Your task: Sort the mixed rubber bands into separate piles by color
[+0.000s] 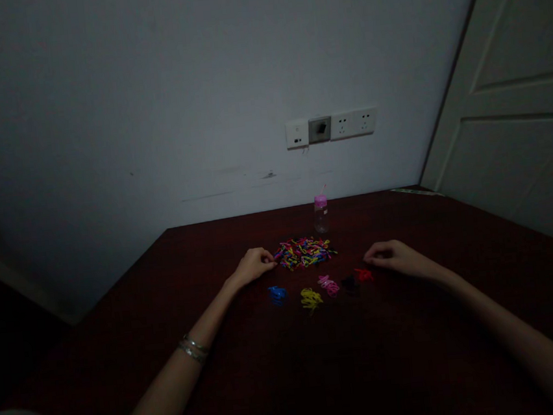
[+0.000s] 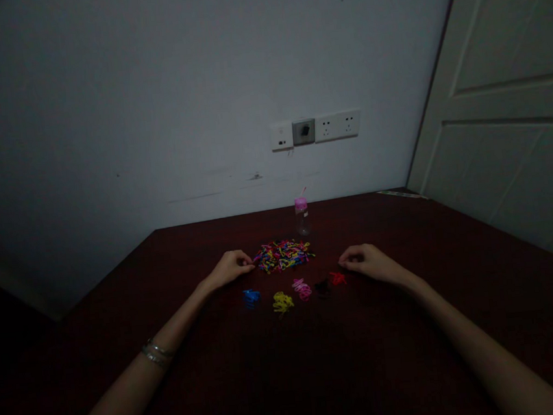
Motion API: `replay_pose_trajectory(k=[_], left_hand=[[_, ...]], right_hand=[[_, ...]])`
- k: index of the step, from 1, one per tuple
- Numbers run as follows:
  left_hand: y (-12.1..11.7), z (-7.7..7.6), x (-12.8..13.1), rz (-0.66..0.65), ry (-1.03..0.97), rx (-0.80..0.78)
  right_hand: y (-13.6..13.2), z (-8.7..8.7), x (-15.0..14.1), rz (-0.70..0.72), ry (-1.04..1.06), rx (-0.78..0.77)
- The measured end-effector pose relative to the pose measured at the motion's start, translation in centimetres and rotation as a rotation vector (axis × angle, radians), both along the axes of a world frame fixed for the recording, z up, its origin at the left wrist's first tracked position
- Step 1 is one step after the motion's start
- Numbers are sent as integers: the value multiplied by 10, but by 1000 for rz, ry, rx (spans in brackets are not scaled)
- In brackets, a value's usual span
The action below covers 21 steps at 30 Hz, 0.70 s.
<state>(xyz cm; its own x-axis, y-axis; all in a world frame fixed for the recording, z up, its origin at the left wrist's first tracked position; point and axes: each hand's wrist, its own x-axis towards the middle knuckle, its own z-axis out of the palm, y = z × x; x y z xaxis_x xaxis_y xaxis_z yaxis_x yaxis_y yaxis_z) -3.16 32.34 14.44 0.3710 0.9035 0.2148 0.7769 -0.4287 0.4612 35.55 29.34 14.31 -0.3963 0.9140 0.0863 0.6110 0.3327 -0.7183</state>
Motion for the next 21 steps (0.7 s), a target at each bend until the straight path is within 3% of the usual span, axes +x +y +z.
replay_pose_trajectory(k=[9, 21], left_hand=[[2, -2, 0, -18, 57, -12], [2, 11, -3, 55, -194, 71]], right_hand=[[1, -4, -1, 18, -33, -2], [2, -5, -1, 19, -45, 6]])
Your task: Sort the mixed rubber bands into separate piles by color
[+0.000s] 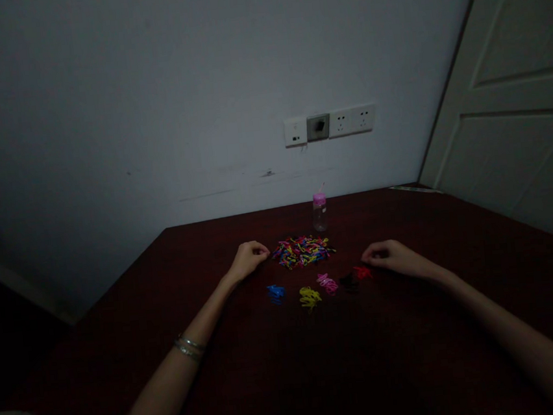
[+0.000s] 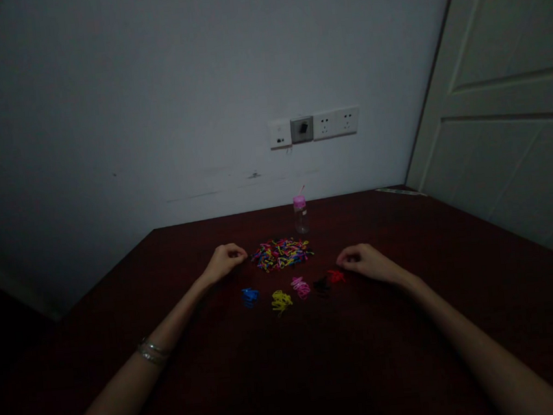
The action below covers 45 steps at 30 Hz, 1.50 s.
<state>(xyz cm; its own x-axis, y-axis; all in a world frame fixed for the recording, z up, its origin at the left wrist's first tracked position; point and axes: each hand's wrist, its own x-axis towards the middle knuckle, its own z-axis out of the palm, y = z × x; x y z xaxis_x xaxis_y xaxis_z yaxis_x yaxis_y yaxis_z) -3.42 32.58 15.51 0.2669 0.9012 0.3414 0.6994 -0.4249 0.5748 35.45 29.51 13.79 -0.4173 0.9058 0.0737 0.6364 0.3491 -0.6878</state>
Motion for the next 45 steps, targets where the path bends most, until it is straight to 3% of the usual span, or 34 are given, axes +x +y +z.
replay_pose_trajectory(k=[7, 14, 20, 30, 34, 39, 45], left_hand=[[-7, 8, 13, -4, -171, -9], [-36, 20, 49, -122, -243, -50], [-61, 26, 72, -239, -209, -45], [-67, 26, 77, -278, -242, -110], [-66, 26, 77, -239, -253, -143], [-47, 16, 63, -135, -288, -177], [-26, 2, 46, -48, -395, -196]], right_hand=[[-12, 20, -14, -11, 55, 124], [-31, 51, -76, 190, 110, 288], [-32, 49, -103, 260, 86, 365], [-34, 47, -102, 271, 139, 375], [-27, 50, -88, 251, 127, 358], [-17, 57, -52, 175, 9, 260], [-20, 45, -33, 292, -121, 121]])
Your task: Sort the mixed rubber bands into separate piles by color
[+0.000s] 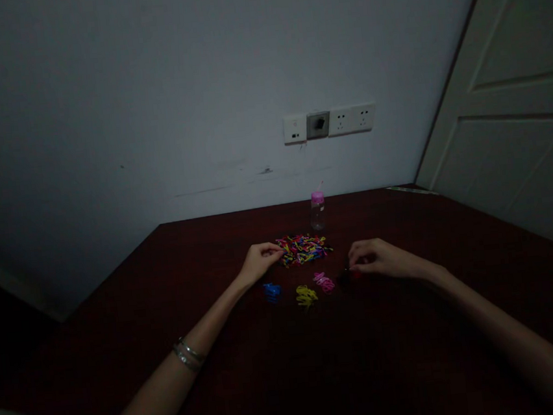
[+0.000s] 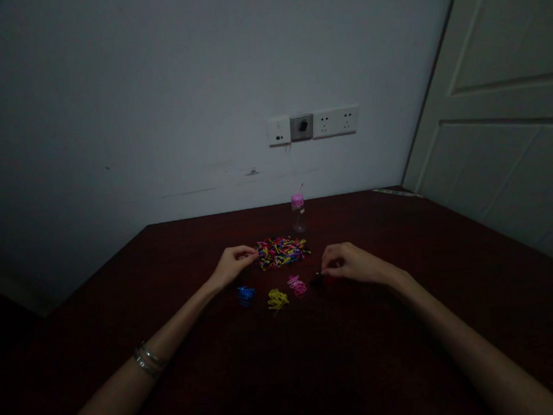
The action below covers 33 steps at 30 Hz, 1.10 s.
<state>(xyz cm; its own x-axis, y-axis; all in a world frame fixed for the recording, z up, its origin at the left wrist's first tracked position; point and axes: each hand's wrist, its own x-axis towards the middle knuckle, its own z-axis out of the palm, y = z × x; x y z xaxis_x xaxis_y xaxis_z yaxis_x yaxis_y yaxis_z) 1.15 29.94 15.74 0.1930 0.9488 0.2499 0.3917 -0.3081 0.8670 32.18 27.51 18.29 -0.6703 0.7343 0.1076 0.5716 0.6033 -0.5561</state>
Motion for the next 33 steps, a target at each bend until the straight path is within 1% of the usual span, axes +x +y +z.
replay_pose_trajectory(k=[4, 8, 13, 19, 21, 24, 28, 31, 33], left_hand=[[2, -1, -3, 25, 24, -1], [3, -4, -5, 24, 27, -7], [5, -8, -8, 31, 45, -13], [5, -8, -9, 42, 59, -15], [6, -9, -11, 59, 103, 2], [9, -13, -16, 85, 232, 65], [10, -19, -24, 53, 395, 188], [10, -21, -26, 38, 467, 224], [9, -20, -25, 42, 479, 233]], right_hand=[[-2, -8, -4, 22, -18, -4], [-4, -11, -6, 20, -37, -1], [-8, -12, -5, 29, -35, -17], [-11, -9, -3, -12, 24, -22], [-11, -7, -1, -54, 57, -13], [-10, -6, 1, -101, 85, 5], [-8, -9, 2, -107, 78, 25], [-7, -12, 2, -107, 63, 28], [-7, -13, 2, -107, 60, 29]])
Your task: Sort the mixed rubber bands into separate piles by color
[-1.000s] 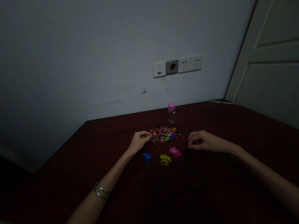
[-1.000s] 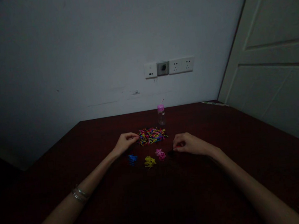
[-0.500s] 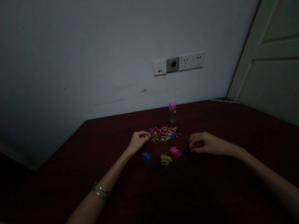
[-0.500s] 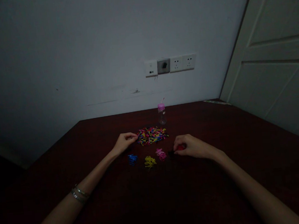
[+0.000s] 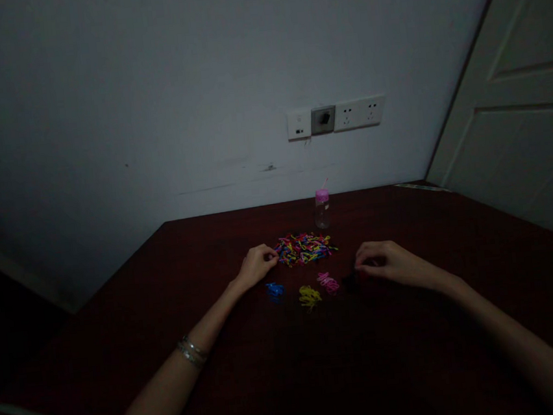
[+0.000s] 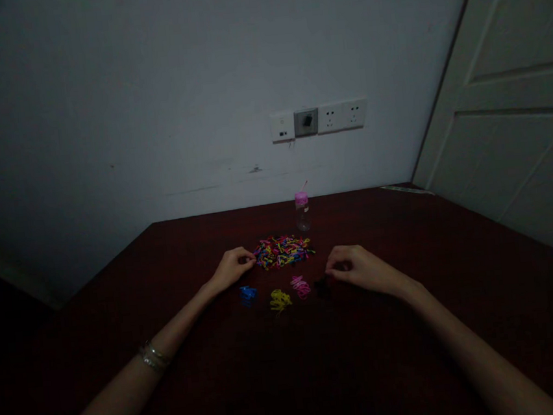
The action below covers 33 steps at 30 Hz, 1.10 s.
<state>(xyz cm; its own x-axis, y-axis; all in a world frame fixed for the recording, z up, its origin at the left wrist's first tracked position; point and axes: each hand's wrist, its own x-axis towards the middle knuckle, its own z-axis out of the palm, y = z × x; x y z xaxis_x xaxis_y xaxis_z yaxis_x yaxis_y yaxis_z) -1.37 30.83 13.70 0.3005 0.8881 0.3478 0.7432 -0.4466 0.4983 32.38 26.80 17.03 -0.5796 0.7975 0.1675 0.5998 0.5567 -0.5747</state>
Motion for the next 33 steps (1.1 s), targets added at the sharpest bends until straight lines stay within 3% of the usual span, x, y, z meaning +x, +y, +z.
replay_pose_trajectory(k=[18, 26, 33], left_hand=[[5, 0, 9, 76, -5, -17], [-5, 30, 12, 0, -123, 31], [-32, 49, 36, -181, -169, 37]], right_hand=[[-1, -1, -2, 2, -18, -4], [-3, 3, -9, -6, 15, 10], [-5, 21, -50, 10, 130, 107]])
